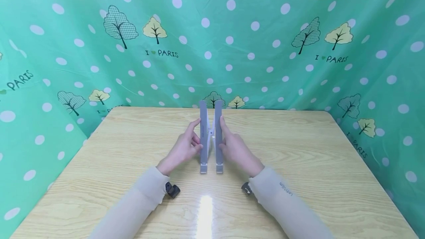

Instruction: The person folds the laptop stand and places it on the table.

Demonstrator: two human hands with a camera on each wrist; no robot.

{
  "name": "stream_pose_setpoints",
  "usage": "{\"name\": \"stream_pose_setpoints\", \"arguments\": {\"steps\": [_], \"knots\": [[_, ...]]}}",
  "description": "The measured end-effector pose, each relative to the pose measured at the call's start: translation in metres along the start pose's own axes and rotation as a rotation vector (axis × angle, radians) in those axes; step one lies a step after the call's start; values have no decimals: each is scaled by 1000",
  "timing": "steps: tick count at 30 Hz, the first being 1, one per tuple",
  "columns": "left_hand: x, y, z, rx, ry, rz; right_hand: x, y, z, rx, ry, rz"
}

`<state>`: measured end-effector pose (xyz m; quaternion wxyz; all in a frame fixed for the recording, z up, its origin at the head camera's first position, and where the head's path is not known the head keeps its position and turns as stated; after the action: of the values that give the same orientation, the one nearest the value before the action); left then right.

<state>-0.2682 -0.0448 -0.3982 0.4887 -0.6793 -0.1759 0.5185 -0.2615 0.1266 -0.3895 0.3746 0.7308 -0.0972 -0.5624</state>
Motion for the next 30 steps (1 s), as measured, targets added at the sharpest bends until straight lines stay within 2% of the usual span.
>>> {"name": "stream_pose_setpoints", "arguments": {"steps": [9,19,30], "knots": [[9,-7,-2,34,14,26,8,9,-2,-24,0,11],[13,-11,-1,33,17,56,11,14,-5,-34,-8,-21],[11,-7,-1,24,28,-7,4,13,-7,-45,3,9]]}}
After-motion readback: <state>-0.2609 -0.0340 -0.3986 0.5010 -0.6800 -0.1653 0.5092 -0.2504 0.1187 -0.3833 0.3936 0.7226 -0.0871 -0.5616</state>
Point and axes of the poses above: each hand's wrist, its own z-axis towards the middle knuckle, its own x-axis out of the palm, y = z × x, the point moved 6 cm from there along z, towards the middle knuckle, and after that the axes turned 12 degrees about y, right-handed, at the moved point
